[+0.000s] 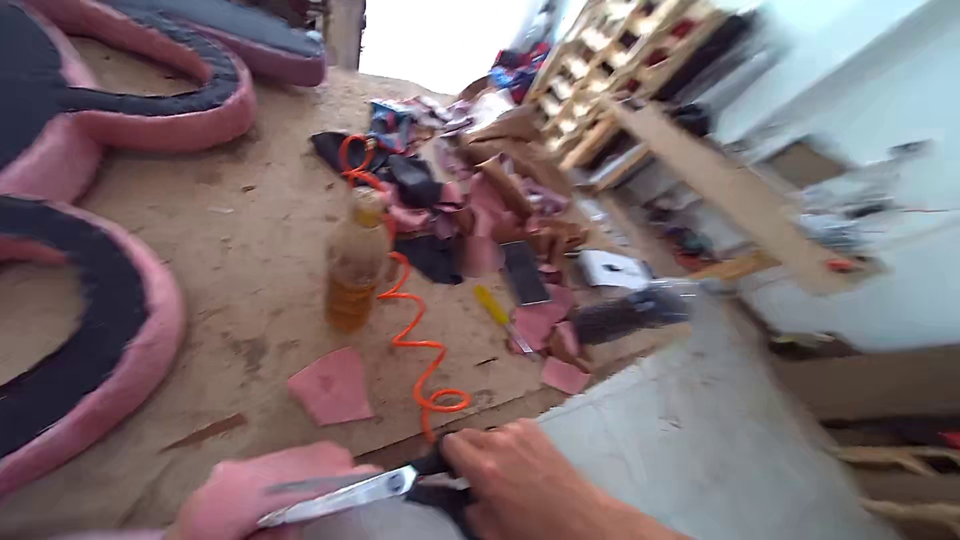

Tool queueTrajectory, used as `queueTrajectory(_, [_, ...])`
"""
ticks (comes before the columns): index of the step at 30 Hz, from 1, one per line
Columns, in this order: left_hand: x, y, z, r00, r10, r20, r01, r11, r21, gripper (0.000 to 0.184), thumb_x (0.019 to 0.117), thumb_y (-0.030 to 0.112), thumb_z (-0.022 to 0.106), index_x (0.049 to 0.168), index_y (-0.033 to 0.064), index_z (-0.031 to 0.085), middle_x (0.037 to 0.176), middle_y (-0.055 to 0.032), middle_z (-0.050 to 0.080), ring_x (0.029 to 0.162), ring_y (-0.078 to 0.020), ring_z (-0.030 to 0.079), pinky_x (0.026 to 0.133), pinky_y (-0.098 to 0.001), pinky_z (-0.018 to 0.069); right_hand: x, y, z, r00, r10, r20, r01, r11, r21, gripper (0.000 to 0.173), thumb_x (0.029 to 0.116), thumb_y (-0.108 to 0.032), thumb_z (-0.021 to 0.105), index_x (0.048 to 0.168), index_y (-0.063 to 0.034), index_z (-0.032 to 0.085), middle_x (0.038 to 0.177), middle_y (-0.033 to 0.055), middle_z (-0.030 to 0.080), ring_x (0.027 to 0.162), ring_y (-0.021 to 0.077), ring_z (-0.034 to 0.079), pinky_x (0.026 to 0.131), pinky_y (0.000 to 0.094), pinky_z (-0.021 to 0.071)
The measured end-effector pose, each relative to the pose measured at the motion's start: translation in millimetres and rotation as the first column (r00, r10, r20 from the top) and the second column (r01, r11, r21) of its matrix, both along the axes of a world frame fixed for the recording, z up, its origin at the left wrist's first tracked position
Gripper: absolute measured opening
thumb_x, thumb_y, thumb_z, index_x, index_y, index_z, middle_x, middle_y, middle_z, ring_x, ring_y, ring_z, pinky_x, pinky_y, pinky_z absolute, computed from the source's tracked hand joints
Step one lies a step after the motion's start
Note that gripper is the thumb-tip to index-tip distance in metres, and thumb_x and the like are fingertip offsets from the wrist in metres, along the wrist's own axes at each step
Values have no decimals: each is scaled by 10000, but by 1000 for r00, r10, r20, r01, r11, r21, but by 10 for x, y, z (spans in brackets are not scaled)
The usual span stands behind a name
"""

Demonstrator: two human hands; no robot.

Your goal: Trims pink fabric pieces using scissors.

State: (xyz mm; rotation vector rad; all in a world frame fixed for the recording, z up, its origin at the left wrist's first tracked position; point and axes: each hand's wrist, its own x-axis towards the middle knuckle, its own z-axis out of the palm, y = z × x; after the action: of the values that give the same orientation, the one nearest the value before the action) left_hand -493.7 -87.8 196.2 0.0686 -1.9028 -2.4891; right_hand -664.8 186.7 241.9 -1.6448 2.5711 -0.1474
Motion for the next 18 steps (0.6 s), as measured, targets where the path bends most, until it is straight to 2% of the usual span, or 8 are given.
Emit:
queueTrajectory(2, [-4, 4, -3, 1000, 3, 1, -3, 1000, -24, 254, 948, 121, 697, 1145, 279, 727, 1042, 115, 748, 887, -8, 690, 837, -252, 592, -29, 9, -85, 996, 29, -83, -33, 999, -43, 224, 685, -309, 743, 721, -146, 595, 539, 2, 521, 404, 184, 525, 341, 376, 371])
queueTrajectory(7, [4, -4, -57, 1000, 11, -11, -11, 1000, -20, 269, 919, 68, 702, 1143, 216, 719, 1044, 70, 754, 918, -40, 704, 860, -280, 599, -37, -3, -82, 993, 52, -107, -53, 999, -8, 303, 617, -368, 778, 726, -148, 599, 547, -4, 513, 401, 166, 511, 337, 345, 348])
queueTrajectory(12, [24, -9, -42, 1000, -3, -16, 3, 1000, -14, 234, 925, 85, 696, 1117, 216, 721, 1022, 80, 754, 892, -25, 698, 840, -262, 596, -73, 19, -64, 986, 87, -141, -91, 996, -20, 233, 663, -316, 717, 688, -150, 556, 522, -9, 474, 376, 157, 472, 328, 330, 308])
queueTrajectory(15, [29, 2, -52, 999, 11, -47, -10, 1000, 3, 287, 924, 139, 741, 1201, 200, 698, 1098, 33, 759, 999, -96, 722, 924, -328, 605, -52, 8, -43, 989, 71, -127, -73, 997, -8, 314, 636, -383, 756, 731, -148, 570, 547, -8, 495, 394, 157, 490, 333, 333, 328])
queueTrajectory(18, [17, 14, -88, 995, 43, -94, -47, 998, -44, 295, 912, 96, 758, 1196, 153, 700, 1104, -3, 760, 1014, -126, 727, 932, -348, 610, -27, 3, -54, 991, 72, -110, -73, 997, 1, 342, 624, -400, 773, 742, -140, 584, 555, 0, 511, 398, 166, 503, 334, 340, 336])
